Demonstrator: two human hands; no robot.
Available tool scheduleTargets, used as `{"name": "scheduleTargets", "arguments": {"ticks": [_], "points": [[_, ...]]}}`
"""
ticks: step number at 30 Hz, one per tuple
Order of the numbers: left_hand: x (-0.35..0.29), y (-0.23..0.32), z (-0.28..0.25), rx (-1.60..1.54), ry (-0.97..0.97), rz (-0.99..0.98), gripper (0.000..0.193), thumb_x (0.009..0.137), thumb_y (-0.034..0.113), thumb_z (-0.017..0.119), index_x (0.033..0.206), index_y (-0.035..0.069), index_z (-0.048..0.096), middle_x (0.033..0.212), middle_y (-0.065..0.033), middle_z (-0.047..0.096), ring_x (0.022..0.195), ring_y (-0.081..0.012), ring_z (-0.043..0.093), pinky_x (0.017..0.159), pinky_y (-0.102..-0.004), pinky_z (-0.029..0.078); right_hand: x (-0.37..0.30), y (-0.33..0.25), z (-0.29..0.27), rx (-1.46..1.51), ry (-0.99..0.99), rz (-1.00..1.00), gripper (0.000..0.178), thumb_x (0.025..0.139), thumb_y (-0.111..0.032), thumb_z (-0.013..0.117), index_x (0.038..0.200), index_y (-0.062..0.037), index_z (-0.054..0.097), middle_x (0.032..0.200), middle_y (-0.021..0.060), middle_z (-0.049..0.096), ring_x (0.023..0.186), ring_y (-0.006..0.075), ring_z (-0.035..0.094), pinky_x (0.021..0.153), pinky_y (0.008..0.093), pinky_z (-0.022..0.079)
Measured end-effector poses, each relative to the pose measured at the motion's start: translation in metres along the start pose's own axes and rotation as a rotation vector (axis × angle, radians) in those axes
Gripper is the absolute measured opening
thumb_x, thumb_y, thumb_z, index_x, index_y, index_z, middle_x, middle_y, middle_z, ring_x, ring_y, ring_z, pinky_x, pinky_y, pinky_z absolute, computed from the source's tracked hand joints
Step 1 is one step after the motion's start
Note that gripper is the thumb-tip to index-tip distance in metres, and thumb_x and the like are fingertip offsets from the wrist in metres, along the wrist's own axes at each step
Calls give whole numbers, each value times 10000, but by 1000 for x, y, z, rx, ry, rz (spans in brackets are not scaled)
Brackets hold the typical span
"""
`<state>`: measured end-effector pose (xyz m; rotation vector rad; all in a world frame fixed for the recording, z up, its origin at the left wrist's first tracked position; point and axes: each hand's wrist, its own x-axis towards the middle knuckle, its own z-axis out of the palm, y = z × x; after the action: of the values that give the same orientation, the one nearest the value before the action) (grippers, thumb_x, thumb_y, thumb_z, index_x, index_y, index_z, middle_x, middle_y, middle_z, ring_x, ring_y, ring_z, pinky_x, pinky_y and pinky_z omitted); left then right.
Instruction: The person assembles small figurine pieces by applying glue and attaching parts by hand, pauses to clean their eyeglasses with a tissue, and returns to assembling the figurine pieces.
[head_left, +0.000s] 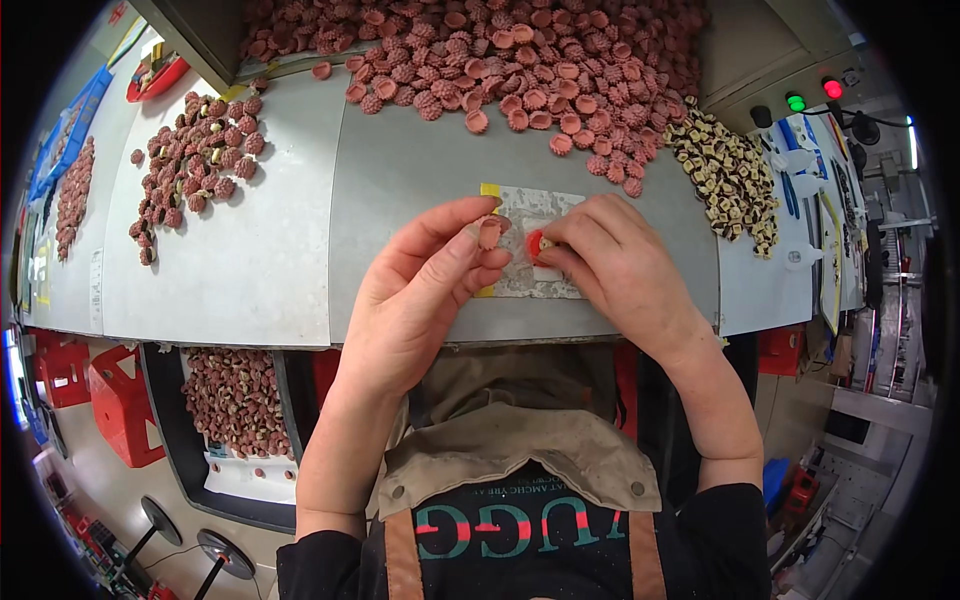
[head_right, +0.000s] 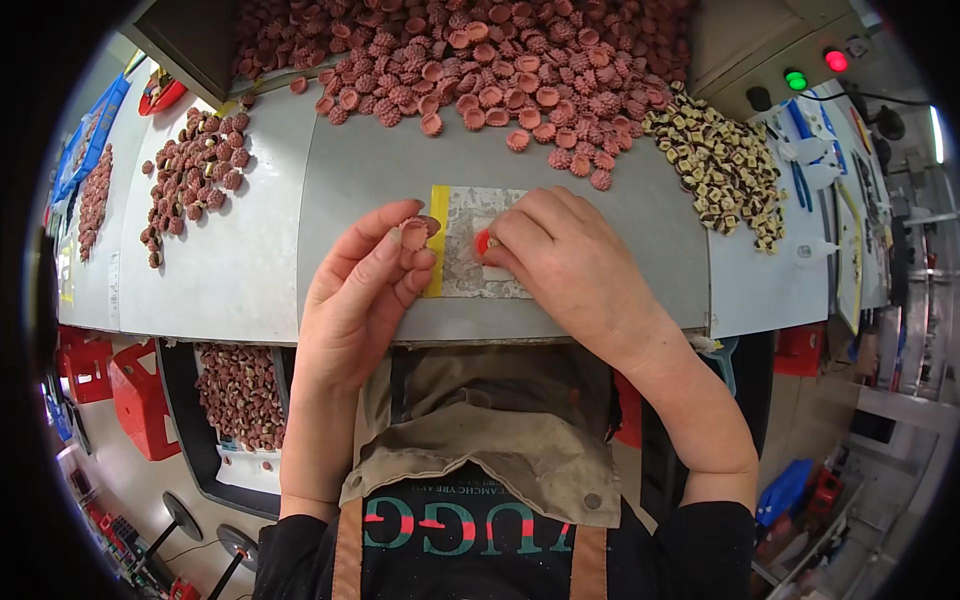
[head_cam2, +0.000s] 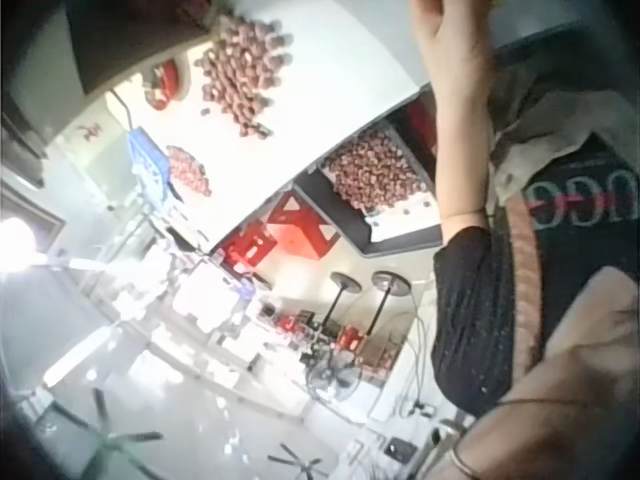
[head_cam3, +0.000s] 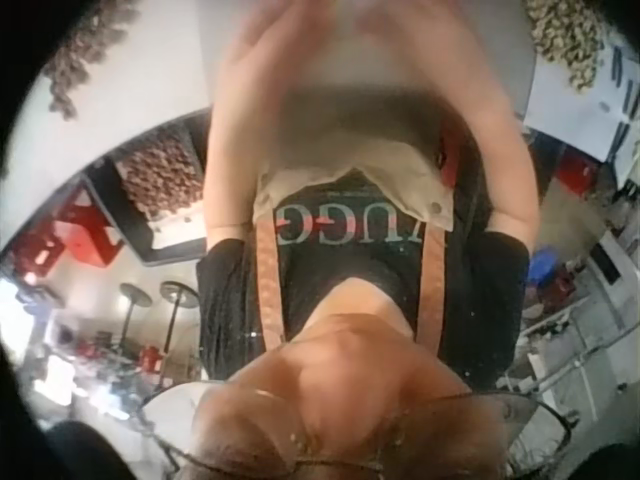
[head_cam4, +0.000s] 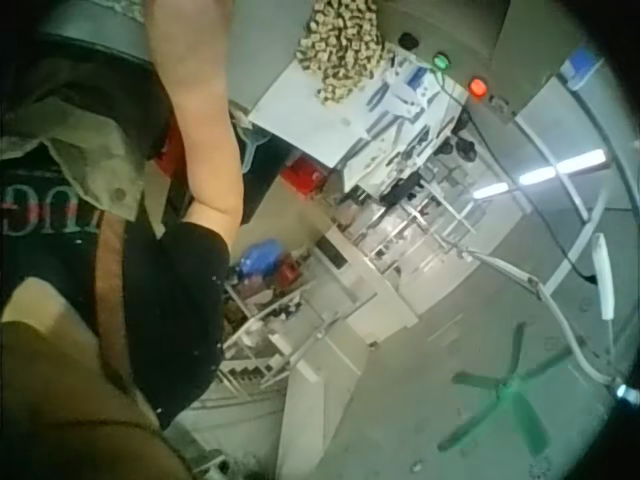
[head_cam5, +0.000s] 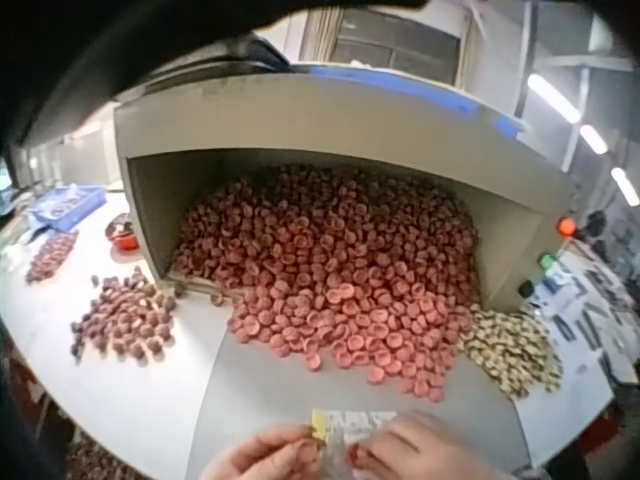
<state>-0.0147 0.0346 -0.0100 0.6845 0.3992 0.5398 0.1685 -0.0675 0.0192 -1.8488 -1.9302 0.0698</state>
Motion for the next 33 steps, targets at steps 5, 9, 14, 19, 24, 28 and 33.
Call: {"name": "scheduleTargets", "arguments": {"ticks": [5, 9, 14, 19, 24, 28, 33], "points": [[-1, 1, 3, -3, 11, -8, 348, 973, 149, 544, 1286, 4, 506, 1142, -86, 621, 951, -112, 604, 896, -256, 483, -2, 2, 0, 143, 4, 69, 139, 809, -48, 684, 923, -29, 606, 874, 88, 577, 808, 225, 590, 715, 323, 476], [-2, -2, 7, 117, 57, 13, 316, 965, 164, 570, 1235, 3, 540, 1112, -72, 626, 983, -116, 595, 899, -257, 471, -9, -9, -4, 655, -14, 391, 132, 875, -53, 648, 984, -11, 586, 914, 62, 599, 845, 142, 599, 751, 266, 476], [-3, -4, 13, 218, 28, 40, 327, 958, 182, 590, 1216, -15, 548, 1090, -70, 630, 1009, -121, 593, 923, -265, 461, -12, -19, 17, 1112, 237, 338, 170, 912, -72, 625, 1062, -11, 572, 953, 59, 604, 880, 126, 595, 760, 250, 479], [-2, -4, 15, 217, 22, 41, 270, 954, 142, 585, 1175, -13, 571, 1048, -52, 639, 912, -96, 576, 847, -241, 461, -7, -15, 20, 752, 203, 125, 205, 926, -109, 620, 1078, -5, 532, 999, 65, 577, 887, 117, 562, 792, 240, 464], [-5, -7, 15, 313, -5, 120, 275, 959, 137, 581, 1172, -37, 572, 1093, -83, 633, 996, -125, 601, 881, -258, 488, -9, -23, 24, 558, 287, 42, 215, 911, -126, 640, 1061, -11, 536, 974, 79, 574, 881, 158, 563, 779, 265, 458], [-4, -24, 15, 507, 31, 441, 225, 948, 103, 594, 1118, -44, 605, 1061, -80, 649, 962, -115, 614, 845, -240, 501, -15, -25, 34, 707, 323, 180, 223, 893, -138, 663, 1041, -23, 543, 968, 96, 584, 862, 195, 568, 764, 288, 463], [-2, 1, 17, 362, -15, 19, 233, 920, 73, 631, 1119, -44, 606, 1040, -72, 659, 945, -102, 619, 841, -229, 499, -15, -20, 34, 335, 435, -76, 253, 876, -165, 684, 1041, -32, 545, 962, 110, 587, 842, 234, 576, 741, 307, 479]]}}
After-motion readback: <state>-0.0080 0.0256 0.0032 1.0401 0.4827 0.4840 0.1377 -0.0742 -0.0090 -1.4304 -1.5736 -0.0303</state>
